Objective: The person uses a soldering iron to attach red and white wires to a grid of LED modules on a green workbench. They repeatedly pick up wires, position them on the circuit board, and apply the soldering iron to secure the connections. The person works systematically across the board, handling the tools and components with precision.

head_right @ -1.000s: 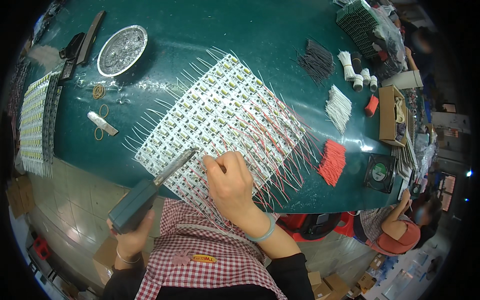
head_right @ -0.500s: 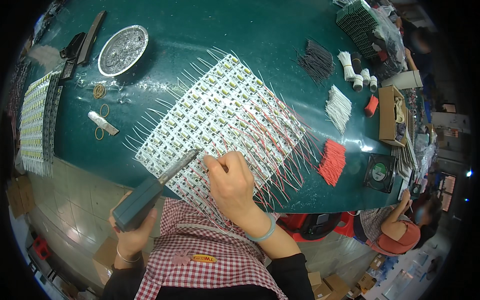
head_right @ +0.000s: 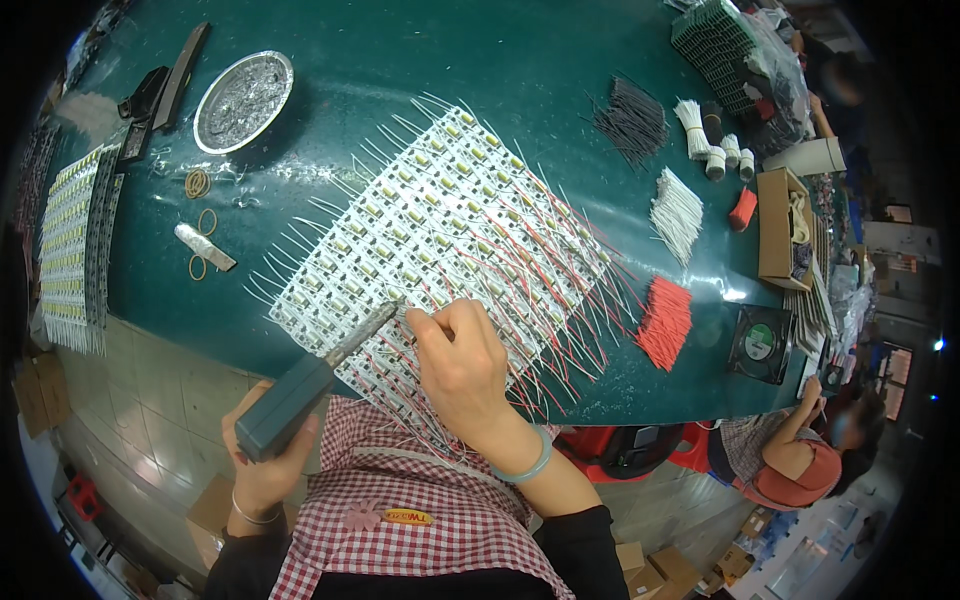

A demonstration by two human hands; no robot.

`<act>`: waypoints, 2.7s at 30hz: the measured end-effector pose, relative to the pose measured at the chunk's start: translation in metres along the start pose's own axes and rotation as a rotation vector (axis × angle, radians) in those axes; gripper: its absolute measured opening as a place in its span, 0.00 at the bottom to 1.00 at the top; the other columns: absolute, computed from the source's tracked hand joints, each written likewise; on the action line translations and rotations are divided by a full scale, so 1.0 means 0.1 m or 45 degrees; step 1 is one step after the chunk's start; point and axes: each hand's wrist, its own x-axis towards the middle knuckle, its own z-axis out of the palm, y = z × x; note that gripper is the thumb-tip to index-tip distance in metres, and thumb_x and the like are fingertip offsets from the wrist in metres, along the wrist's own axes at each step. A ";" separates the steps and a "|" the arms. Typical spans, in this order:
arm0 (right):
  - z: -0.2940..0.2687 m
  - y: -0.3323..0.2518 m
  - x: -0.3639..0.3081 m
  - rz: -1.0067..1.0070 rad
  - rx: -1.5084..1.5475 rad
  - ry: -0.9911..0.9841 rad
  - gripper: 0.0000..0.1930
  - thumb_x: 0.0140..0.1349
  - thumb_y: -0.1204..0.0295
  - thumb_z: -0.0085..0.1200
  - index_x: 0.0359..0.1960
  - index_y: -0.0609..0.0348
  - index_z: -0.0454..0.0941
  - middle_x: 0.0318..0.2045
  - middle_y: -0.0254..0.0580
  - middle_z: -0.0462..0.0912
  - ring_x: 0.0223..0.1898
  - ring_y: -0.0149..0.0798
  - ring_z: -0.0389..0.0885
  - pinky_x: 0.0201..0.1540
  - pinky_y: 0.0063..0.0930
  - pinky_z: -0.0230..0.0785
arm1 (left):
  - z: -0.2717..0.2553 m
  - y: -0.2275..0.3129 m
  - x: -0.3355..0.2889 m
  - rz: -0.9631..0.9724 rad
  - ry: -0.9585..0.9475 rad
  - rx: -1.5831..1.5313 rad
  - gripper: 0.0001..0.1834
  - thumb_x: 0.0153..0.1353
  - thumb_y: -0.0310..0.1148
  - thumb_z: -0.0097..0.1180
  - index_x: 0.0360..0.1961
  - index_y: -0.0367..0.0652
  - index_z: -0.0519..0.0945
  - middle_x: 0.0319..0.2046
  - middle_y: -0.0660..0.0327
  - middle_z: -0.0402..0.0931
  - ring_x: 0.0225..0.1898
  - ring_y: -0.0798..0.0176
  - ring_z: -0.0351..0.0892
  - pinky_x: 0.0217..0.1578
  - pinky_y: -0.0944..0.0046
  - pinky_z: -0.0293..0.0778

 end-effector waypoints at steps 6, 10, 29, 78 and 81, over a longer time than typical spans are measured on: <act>0.00 0.00 0.00 0.006 0.017 0.001 0.13 0.50 0.85 0.60 0.39 0.59 0.82 0.26 0.39 0.67 0.28 0.40 0.71 0.27 0.33 0.65 | 0.03 0.01 -0.05 0.011 0.152 -0.024 0.13 0.44 0.18 0.65 0.34 0.29 0.82 0.31 0.51 0.80 0.29 0.56 0.82 0.31 0.63 0.76; 0.00 -0.01 0.00 -0.001 0.013 0.006 0.13 0.50 0.85 0.60 0.39 0.59 0.82 0.26 0.39 0.67 0.28 0.40 0.71 0.27 0.33 0.65 | 0.02 0.00 -0.10 -0.054 0.170 -0.031 0.13 0.45 0.18 0.65 0.36 0.29 0.83 0.33 0.50 0.81 0.30 0.56 0.83 0.31 0.64 0.77; 0.07 0.00 -0.01 0.070 0.075 -0.028 0.14 0.51 0.84 0.58 0.40 0.59 0.83 0.26 0.39 0.68 0.29 0.41 0.71 0.29 0.35 0.65 | 0.01 0.09 -0.07 -0.196 0.193 -0.082 0.14 0.48 0.20 0.66 0.39 0.30 0.83 0.36 0.52 0.81 0.34 0.59 0.82 0.35 0.65 0.77; 0.01 0.02 0.00 -0.017 0.005 0.028 0.12 0.51 0.84 0.61 0.38 0.58 0.82 0.25 0.37 0.68 0.27 0.38 0.71 0.26 0.32 0.64 | 0.07 0.00 -0.04 0.059 0.210 0.037 0.12 0.44 0.18 0.66 0.33 0.30 0.83 0.30 0.51 0.81 0.28 0.57 0.81 0.30 0.64 0.76; 0.01 0.01 0.01 -0.018 0.005 0.031 0.12 0.51 0.84 0.61 0.37 0.58 0.82 0.25 0.37 0.68 0.27 0.38 0.71 0.26 0.32 0.64 | 0.02 0.06 -0.05 0.007 0.171 0.047 0.12 0.45 0.18 0.66 0.34 0.29 0.83 0.33 0.50 0.82 0.31 0.57 0.83 0.32 0.64 0.77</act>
